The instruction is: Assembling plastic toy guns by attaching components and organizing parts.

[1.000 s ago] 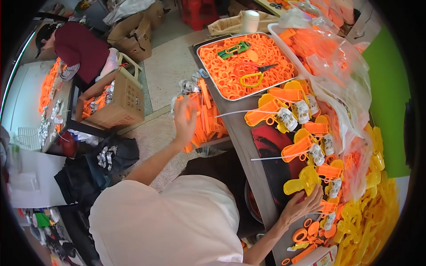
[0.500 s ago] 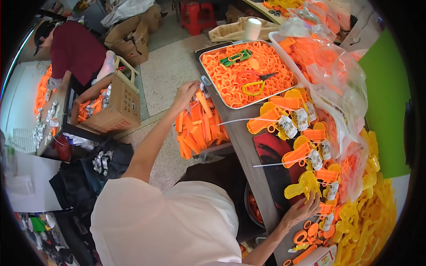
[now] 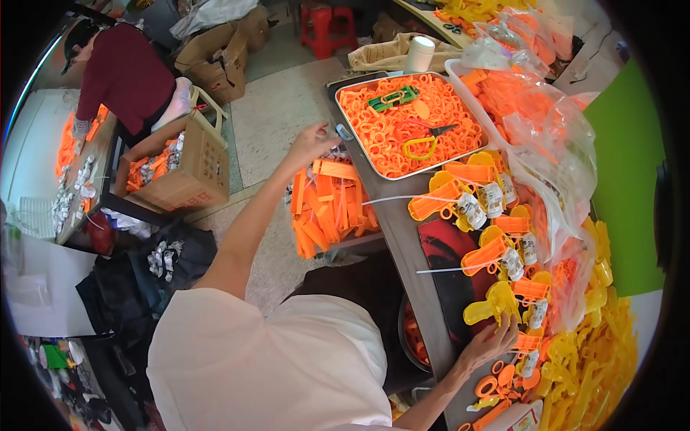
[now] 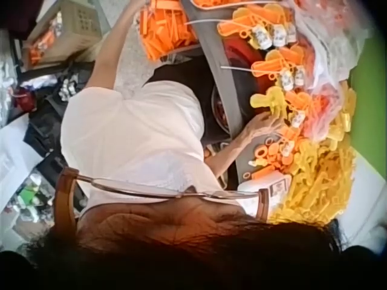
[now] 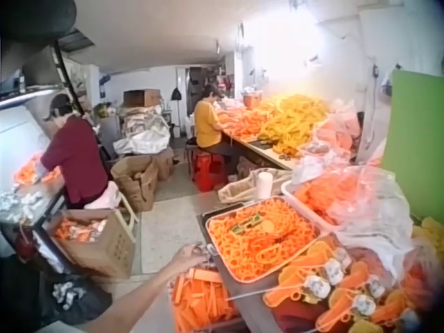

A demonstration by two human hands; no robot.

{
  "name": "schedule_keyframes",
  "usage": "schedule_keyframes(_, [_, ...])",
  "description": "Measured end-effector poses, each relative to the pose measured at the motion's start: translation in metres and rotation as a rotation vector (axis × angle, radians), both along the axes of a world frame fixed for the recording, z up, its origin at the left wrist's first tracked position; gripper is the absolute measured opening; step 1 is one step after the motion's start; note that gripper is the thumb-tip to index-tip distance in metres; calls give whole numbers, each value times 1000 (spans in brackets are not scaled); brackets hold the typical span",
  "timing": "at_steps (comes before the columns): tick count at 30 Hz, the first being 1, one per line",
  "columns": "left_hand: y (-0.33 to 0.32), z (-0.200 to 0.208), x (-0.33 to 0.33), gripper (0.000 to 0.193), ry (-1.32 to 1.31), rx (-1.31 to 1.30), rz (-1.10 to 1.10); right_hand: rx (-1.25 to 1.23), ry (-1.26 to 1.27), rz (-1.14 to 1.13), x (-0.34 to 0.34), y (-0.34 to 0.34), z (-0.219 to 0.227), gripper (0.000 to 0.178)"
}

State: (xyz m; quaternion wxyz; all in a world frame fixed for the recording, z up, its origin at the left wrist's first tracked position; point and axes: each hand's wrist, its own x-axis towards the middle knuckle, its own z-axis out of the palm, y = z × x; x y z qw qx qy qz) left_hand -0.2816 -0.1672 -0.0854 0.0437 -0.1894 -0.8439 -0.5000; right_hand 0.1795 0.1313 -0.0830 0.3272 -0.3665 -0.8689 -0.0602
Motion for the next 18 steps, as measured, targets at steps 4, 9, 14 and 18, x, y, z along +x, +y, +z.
schedule_keyframes(4, [-12, -4, -19, 35, -236, -33, -185, -5, 3, -1, -2, -2, 2, 33])
schedule_keyframes(9, [-18, 2, -3, 37, -381, -12, -160, -21, 10, -7, -5, -6, 5, 30])
schedule_keyframes(14, [-16, -1, 8, 43, -510, 174, -115, -46, 24, -8, -4, -6, 8, 27])
schedule_keyframes(18, [-40, -27, 14, 42, -403, 421, 56, -76, 97, 43, -9, -6, 11, 25])
